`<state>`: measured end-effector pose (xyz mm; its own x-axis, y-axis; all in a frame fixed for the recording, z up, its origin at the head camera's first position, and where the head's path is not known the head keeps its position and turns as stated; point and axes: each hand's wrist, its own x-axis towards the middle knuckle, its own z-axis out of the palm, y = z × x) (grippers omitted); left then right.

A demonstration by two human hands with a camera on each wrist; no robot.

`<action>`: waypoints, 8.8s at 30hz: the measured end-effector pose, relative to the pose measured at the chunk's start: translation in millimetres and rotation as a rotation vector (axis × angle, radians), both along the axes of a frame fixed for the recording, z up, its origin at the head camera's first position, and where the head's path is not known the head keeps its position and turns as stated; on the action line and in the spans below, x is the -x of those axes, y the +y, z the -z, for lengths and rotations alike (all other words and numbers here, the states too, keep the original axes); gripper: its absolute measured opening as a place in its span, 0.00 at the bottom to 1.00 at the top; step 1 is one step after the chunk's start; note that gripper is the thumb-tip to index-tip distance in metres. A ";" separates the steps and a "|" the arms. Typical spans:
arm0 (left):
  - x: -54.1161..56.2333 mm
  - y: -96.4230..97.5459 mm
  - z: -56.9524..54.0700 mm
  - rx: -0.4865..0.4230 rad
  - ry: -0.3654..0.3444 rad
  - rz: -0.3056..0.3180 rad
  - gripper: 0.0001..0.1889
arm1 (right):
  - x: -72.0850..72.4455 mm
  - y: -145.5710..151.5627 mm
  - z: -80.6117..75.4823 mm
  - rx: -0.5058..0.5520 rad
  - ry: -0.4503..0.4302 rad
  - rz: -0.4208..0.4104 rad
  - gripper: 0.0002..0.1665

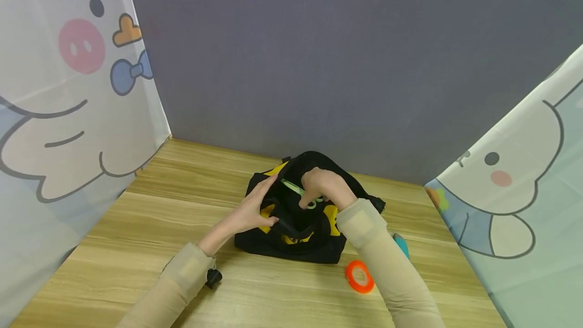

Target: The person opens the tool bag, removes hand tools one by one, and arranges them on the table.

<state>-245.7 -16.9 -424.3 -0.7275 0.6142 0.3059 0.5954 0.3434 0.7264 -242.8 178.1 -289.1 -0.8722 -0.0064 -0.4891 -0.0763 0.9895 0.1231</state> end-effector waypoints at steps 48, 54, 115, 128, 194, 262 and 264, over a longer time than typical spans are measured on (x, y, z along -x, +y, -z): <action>3.3 -0.6 3.8 0.000 0.032 -0.011 0.58 | -52.9 104.2 -42.0 0.267 0.186 -0.006 0.23; 1.6 -1.6 1.6 0.005 0.021 -0.012 0.58 | -55.9 126.3 -39.4 0.281 0.207 0.039 0.26; -1.2 1.4 4.4 0.024 -0.034 0.000 0.57 | -56.7 243.2 89.3 0.434 0.211 0.376 0.34; -3.5 2.1 3.6 0.023 -0.042 -0.003 0.57 | -41.2 246.3 124.2 0.495 0.233 0.402 0.29; 2.3 0.0 6.1 0.004 0.027 0.016 0.58 | -43.3 240.1 58.0 0.358 0.360 0.286 0.35; -8.3 0.2 1.1 0.008 -0.052 -0.032 0.60 | 34.0 -31.7 107.1 0.317 0.257 -0.241 0.24; -8.6 0.3 1.0 0.007 -0.054 -0.028 0.60 | 35.5 -32.7 108.8 0.301 0.239 -0.232 0.25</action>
